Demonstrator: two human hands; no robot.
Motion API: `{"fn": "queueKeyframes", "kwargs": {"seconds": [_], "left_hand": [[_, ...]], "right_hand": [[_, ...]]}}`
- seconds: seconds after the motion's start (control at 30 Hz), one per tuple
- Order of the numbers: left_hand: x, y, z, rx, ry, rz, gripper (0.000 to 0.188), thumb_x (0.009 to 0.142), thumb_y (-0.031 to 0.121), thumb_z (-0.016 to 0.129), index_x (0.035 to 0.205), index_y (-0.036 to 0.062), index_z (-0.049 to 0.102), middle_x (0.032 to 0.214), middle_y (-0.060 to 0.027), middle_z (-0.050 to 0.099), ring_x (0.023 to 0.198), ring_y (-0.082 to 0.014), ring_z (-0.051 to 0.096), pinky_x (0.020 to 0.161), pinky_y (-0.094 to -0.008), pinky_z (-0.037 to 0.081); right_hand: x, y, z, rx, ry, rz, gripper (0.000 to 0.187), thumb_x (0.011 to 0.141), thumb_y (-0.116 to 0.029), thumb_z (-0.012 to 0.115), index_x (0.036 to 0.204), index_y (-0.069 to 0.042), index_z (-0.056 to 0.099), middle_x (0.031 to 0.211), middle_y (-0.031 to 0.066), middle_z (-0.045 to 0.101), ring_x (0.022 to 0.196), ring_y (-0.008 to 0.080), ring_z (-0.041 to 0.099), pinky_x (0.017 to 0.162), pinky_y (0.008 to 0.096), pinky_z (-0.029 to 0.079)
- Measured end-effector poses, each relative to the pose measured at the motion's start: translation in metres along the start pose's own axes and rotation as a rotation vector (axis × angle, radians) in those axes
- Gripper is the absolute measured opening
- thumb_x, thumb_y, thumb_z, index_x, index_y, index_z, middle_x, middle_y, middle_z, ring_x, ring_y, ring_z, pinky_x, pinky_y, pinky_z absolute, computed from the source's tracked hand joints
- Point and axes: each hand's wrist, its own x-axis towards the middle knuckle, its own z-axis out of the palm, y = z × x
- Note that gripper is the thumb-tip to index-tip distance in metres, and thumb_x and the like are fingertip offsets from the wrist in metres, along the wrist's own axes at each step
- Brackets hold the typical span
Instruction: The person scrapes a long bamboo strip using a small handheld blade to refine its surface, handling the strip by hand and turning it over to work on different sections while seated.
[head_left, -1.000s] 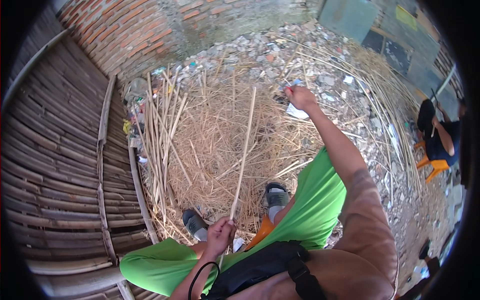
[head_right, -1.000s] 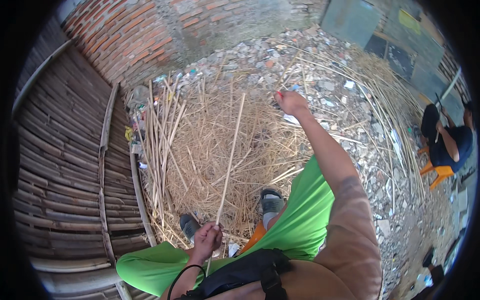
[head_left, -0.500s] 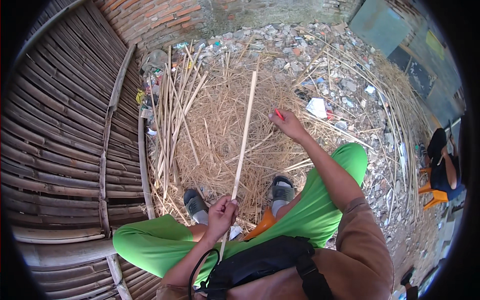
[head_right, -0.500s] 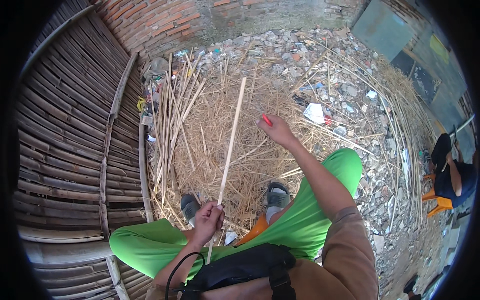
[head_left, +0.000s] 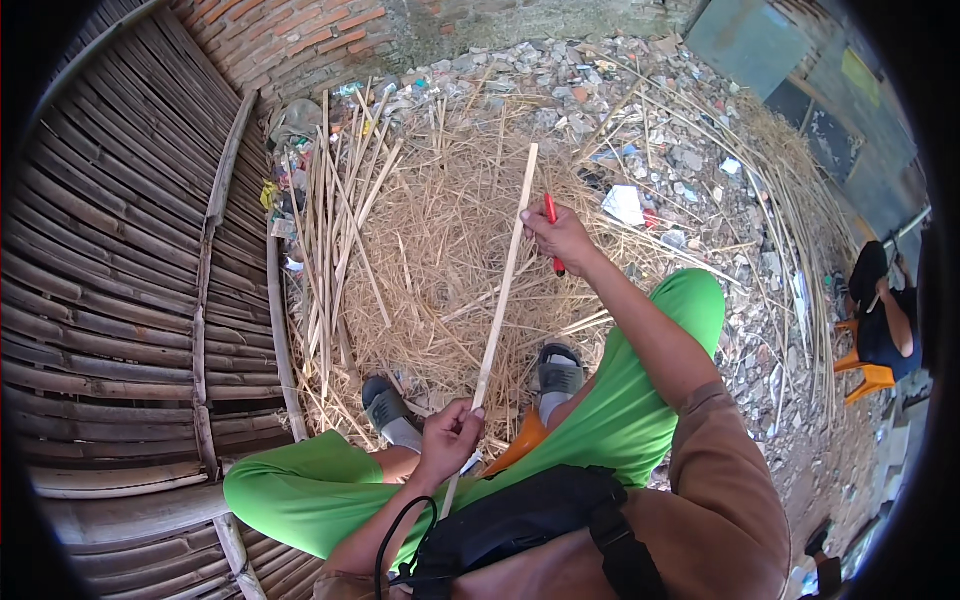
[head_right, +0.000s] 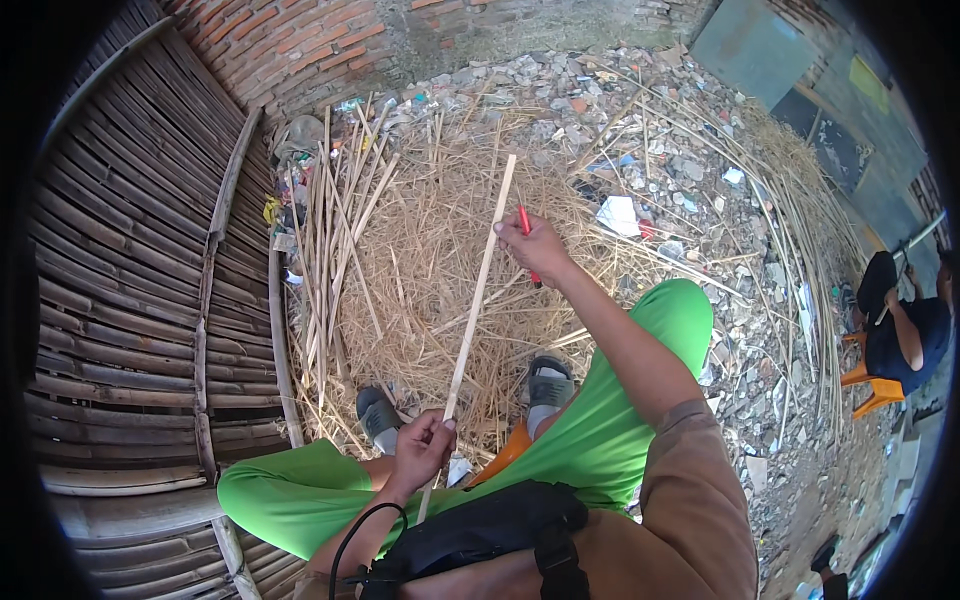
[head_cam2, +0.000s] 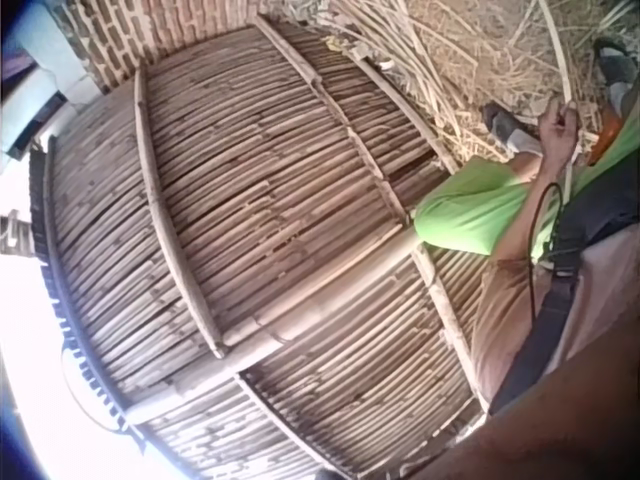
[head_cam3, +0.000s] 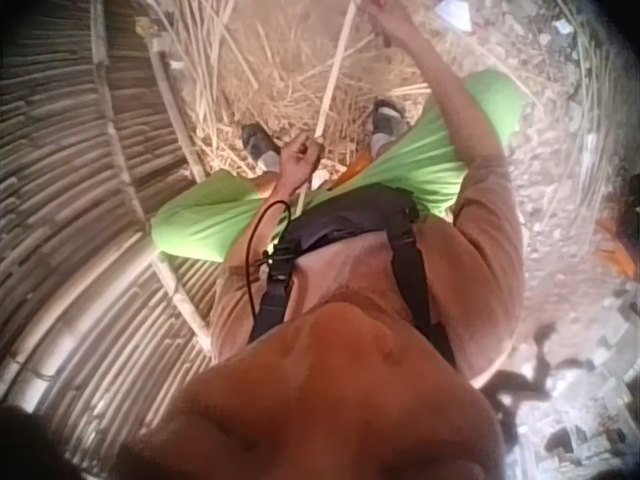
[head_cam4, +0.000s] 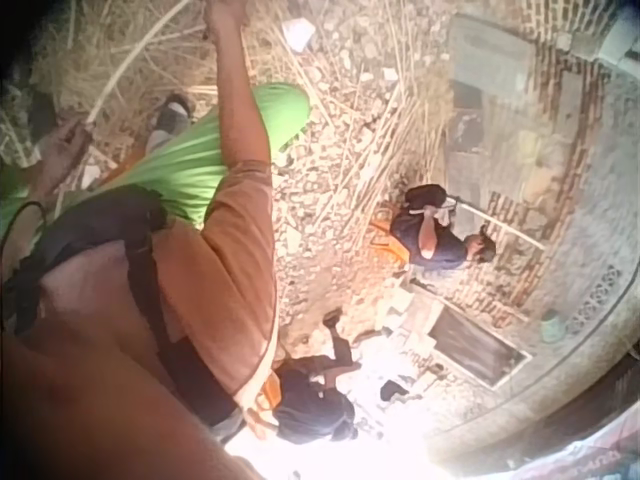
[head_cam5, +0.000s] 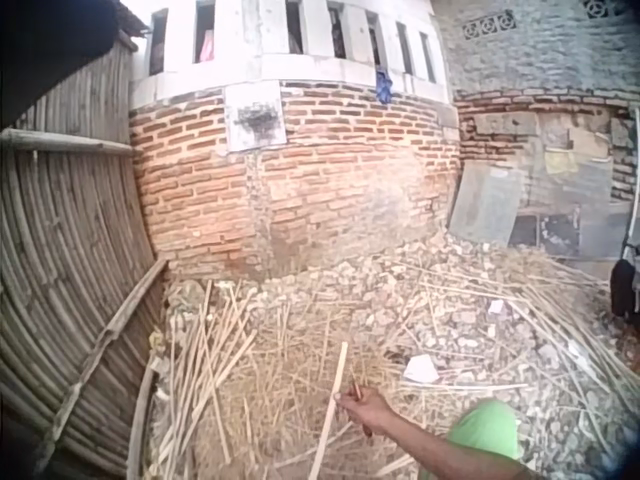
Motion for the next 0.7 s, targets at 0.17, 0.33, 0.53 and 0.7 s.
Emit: {"fn": "queueKeyframes", "kwargs": {"seconds": [0.17,0.33,0.53,0.7], "left_hand": [[0.001,0.003,-0.001,0.040,-0.011,0.007,0.008,0.098,0.008,0.061,0.099,0.0000,0.063,0.063,0.0023,0.058,0.056,-0.0016,0.048,0.050,-0.0215,0.039],[0.002,-0.002,-0.001,0.045,0.003,-0.004,0.008,0.098,0.008,0.061,0.099,0.0001,0.063,0.066,0.0012,0.061,0.056,-0.0019,0.050,0.052,-0.0212,0.041],[0.004,0.004,-0.007,-0.034,-0.049,-0.065,0.015,0.101,0.012,0.058,0.109,-0.0005,0.062,0.075,-0.0027,0.067,0.059,-0.0064,0.058,0.055,-0.0228,0.048],[0.022,0.018,-0.008,-0.430,-0.073,-0.185,0.030,0.106,0.020,0.047,0.126,-0.0006,0.054,0.097,-0.0122,0.068,0.077,-0.0154,0.065,0.069,-0.0300,0.054]], "right_hand": [[-0.004,0.001,0.001,-0.055,0.001,0.004,0.016,0.095,-0.018,0.069,0.100,-0.006,0.060,0.076,0.0012,0.062,0.044,0.0023,0.041,0.039,0.0204,0.027],[-0.004,0.004,0.003,-0.076,-0.056,0.024,0.016,0.093,-0.019,0.071,0.096,-0.006,0.063,0.076,0.0005,0.063,0.048,0.0044,0.044,0.042,0.0230,0.033],[-0.003,0.017,0.009,0.047,-0.065,0.070,0.017,0.094,-0.015,0.070,0.095,-0.007,0.056,0.065,-0.0022,0.054,0.044,0.0043,0.039,0.038,0.0237,0.026],[-0.013,0.016,0.021,0.138,-0.133,0.101,0.018,0.094,-0.014,0.070,0.098,-0.007,0.054,0.065,-0.0022,0.052,0.043,0.0045,0.037,0.039,0.0233,0.025]]}}
